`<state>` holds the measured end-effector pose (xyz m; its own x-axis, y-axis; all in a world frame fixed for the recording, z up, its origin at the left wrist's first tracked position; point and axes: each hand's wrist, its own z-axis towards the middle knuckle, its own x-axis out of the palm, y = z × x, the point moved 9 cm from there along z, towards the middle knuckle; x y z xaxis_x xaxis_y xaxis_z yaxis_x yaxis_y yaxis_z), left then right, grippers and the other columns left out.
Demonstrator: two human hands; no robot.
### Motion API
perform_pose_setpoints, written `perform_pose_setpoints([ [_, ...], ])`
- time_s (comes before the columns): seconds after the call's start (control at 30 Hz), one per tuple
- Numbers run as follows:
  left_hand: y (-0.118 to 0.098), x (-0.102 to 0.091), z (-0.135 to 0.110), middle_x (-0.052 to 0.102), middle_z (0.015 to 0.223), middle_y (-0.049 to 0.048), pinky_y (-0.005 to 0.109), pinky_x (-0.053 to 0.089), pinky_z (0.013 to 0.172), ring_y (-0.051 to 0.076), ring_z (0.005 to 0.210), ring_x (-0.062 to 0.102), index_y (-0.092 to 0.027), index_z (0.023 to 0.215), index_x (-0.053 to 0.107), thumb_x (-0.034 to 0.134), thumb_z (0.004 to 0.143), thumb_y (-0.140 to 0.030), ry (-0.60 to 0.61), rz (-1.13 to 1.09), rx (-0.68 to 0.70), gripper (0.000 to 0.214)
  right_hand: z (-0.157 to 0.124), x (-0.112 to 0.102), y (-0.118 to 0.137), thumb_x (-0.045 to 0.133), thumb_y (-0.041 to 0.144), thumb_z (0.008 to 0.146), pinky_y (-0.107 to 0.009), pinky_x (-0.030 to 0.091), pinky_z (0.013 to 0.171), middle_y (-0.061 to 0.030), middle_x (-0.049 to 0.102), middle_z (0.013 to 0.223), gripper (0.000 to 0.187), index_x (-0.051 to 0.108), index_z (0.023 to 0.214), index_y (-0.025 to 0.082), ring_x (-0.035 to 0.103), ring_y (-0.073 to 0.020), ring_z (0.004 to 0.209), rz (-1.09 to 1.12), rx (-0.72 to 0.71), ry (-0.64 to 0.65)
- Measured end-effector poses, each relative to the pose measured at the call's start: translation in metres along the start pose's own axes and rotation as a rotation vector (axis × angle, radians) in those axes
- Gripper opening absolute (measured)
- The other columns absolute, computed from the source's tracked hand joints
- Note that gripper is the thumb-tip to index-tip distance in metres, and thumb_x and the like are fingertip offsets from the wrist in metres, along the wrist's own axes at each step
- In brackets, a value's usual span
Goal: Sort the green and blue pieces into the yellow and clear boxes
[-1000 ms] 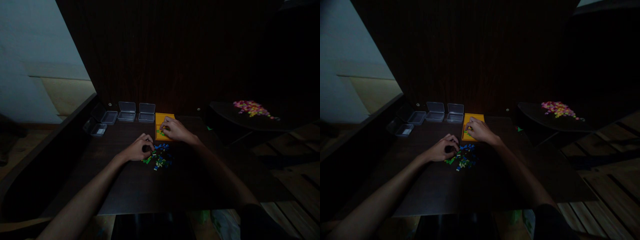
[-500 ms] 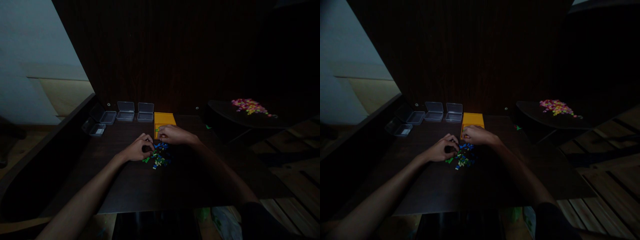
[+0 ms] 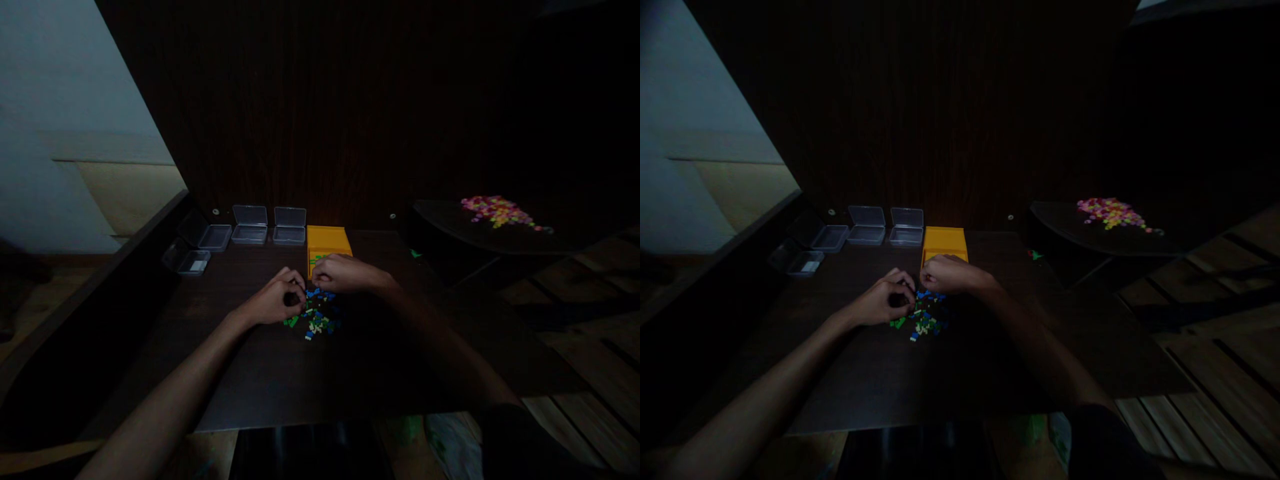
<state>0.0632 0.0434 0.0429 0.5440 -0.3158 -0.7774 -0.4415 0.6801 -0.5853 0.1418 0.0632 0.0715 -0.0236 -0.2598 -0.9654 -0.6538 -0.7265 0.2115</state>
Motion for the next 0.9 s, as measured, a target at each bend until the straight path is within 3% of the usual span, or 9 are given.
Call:
perform_pose_setpoints([
  [0.2,-0.001,-0.006,-0.002,0.061,0.102,0.0028,0.033,0.043,0.092,0.019,0.099,0.053,-0.02,0.079,0.07,0.062,0.072,-0.012,-0.007,0.012,0.023,0.014,0.005,0.016,0.017,0.056,0.02,0.083,-0.024,0.032,0.062,-0.0033,0.069,0.084,0.014,0.07,0.085,0.018,0.056,-0.0146,0.075,0.024,-0.048,0.077],
  [0.4,0.003,-0.017,-0.002,0.059,0.097,0.0032,0.035,0.042,0.09,0.019,0.096,0.053,-0.019,0.078,0.068,0.056,0.075,-0.012,-0.086,0.008,0.001,0.014,0.008,0.027,0.021,0.061,0.021,0.082,-0.023,0.034,0.065,-0.0022,0.069,0.087,0.017,0.072,0.095,0.02,0.059,-0.0152,0.08,0.032,-0.072,0.061],
  [0.6,0.015,-0.029,-0.002,0.058,0.09,0.0038,0.035,0.042,0.088,0.019,0.092,0.052,-0.018,0.073,0.064,0.046,0.082,-0.013,-0.208,0.006,-0.032,0.021,0.01,0.031,0.025,0.059,0.017,0.082,-0.024,0.033,0.065,-0.0016,0.069,0.089,0.016,0.071,0.091,0.021,0.058,-0.0151,0.082,0.034,-0.101,0.045],
  [0.9,0.019,-0.028,-0.002,0.057,0.089,0.0039,0.035,0.042,0.089,0.019,0.092,0.051,-0.018,0.073,0.065,0.042,0.084,-0.013,-0.218,0.038,-0.034,0.026,0.01,0.027,0.027,0.061,0.016,0.082,-0.025,0.033,0.064,-0.0027,0.067,0.091,0.011,0.071,0.086,0.019,0.057,-0.0149,0.081,0.029,-0.101,0.002],
])
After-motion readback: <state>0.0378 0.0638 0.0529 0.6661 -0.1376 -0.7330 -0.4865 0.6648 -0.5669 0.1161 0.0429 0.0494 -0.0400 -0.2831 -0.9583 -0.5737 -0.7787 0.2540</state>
